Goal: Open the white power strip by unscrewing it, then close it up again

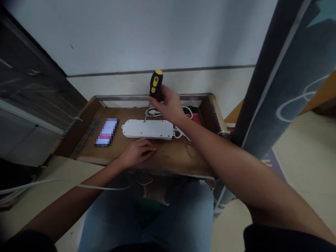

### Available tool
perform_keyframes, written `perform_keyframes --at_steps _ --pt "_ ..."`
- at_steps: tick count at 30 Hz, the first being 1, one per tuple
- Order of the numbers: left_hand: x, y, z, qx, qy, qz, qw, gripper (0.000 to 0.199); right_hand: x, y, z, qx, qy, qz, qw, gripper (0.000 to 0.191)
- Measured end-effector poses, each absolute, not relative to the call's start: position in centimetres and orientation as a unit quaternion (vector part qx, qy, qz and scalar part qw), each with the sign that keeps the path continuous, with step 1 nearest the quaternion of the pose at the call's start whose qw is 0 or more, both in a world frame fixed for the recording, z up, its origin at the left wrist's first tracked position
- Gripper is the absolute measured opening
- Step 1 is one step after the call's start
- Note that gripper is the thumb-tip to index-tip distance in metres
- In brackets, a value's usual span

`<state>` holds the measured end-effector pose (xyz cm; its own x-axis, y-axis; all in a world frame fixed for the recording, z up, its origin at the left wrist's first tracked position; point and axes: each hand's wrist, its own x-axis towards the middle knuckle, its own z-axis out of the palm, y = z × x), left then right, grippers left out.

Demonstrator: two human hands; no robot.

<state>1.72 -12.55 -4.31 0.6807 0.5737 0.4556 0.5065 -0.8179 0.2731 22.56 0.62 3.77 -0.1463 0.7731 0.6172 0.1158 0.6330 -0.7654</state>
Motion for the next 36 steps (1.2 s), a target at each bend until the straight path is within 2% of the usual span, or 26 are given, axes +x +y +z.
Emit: perform_keyframes --at_steps 6,14,25,29,32,36 --pt "1.7 -12.5 -4.5 0.904 0.31 0.278 0.093 0.016 22.6 0.6 3.8 -0.299 -0.699 0.3 0.576 0.057" --pt "1.6 -12.5 -4.3 0.923 0.273 0.259 0.079 0.019 22.4 0.9 3.5 -0.298 -0.698 0.315 0.57 0.058" --pt "1.6 -12.1 -4.2 0.927 0.26 0.256 0.083 0.021 22.0 0.4 5.5 -0.304 -0.745 0.326 0.497 0.055" --pt "1.7 -12.0 -4.6 0.924 0.275 0.251 0.09 0.019 20.6 1.7 7.5 -0.321 -0.782 0.282 0.454 0.041" --pt "1.7 -12.2 -4.9 0.904 0.291 0.295 0.105 0.02 19.4 2.6 8.0 -0.359 -0.788 0.233 0.442 0.032" --pt "1.2 -11.8 -4.2 0.797 0.382 0.448 0.133 0.019 18.3 2.6 6.7 -0.396 -0.749 0.206 0.489 0.034"
